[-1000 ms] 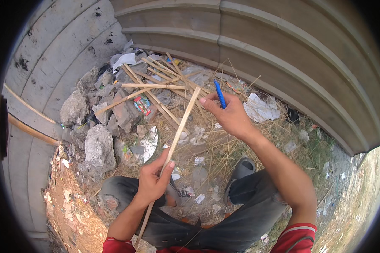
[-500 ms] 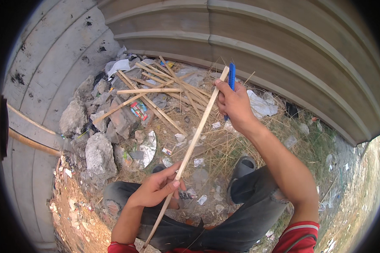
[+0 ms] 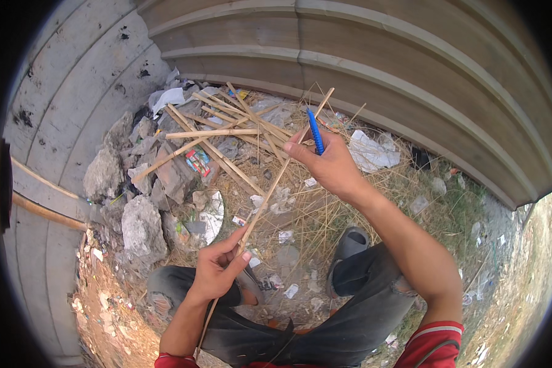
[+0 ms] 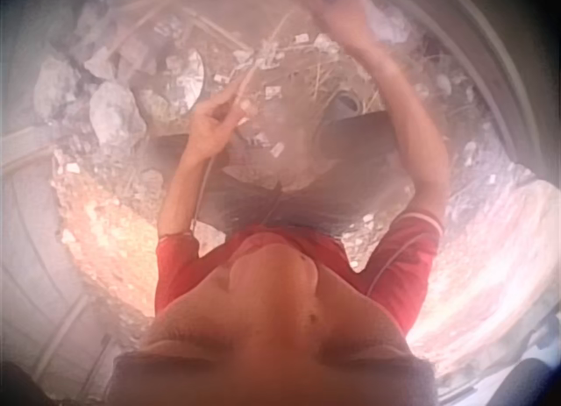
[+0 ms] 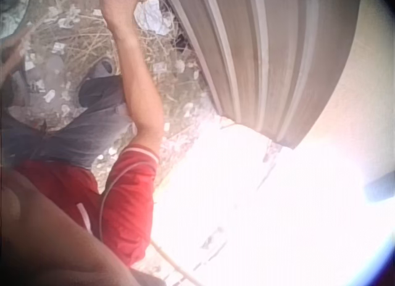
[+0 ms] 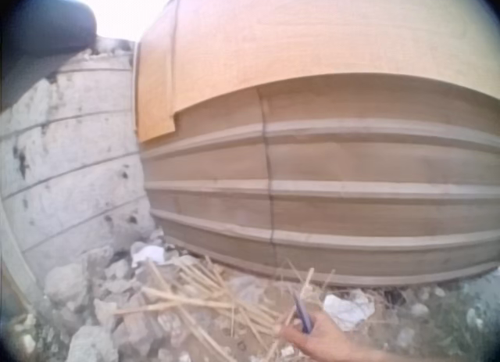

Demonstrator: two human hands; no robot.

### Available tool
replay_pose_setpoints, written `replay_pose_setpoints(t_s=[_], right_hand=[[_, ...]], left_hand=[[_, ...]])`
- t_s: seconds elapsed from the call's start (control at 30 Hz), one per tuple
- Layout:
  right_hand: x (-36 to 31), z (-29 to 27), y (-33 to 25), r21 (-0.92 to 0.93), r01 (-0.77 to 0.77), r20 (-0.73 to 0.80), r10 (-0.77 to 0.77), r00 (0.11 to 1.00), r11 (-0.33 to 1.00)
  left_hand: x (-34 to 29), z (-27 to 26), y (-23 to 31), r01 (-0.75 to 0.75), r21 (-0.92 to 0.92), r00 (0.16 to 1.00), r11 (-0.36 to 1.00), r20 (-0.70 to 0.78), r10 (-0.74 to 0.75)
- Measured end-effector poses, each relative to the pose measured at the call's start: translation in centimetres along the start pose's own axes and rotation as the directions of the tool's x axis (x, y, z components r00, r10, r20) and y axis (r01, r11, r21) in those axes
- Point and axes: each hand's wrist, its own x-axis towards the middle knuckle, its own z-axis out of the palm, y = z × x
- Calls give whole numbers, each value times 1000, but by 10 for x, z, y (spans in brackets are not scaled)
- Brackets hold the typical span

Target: The person sits on the ground inside a concrete structure and uses a blue utility knife to shave thin strips off a long bamboo stick. They hold the stick with one hand and scrape the blade along its length repeatedly, creating a pile of shavings on the ground.

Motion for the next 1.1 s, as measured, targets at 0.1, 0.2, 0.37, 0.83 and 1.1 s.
replay_pose_setpoints(t_s=[0.1, 0.2, 0.37, 0.83, 1.1], right_hand=[[-1, 1, 0, -190, 99, 41, -93, 995, 977], [-11, 3, -7, -388, 288, 196, -227, 954, 876], [-55, 42, -16, -643, 375, 444, -74, 893, 668], [-67, 63, -3, -691, 409, 394, -163, 904, 596], [-23, 31, 0, -726, 362, 282, -226, 932, 585]], left_hand=[[1, -3, -8, 5, -30, 999, 1000, -49, -6], [1, -2, -8, 42, -96, 992, 995, -118, -54], [8, 1, 3, 78, -91, 978, 993, -185, -94], [7, -1, 0, 90, -212, 974, 973, -184, -130], [1, -2, -4, 99, -146, 975, 984, -184, -125]])
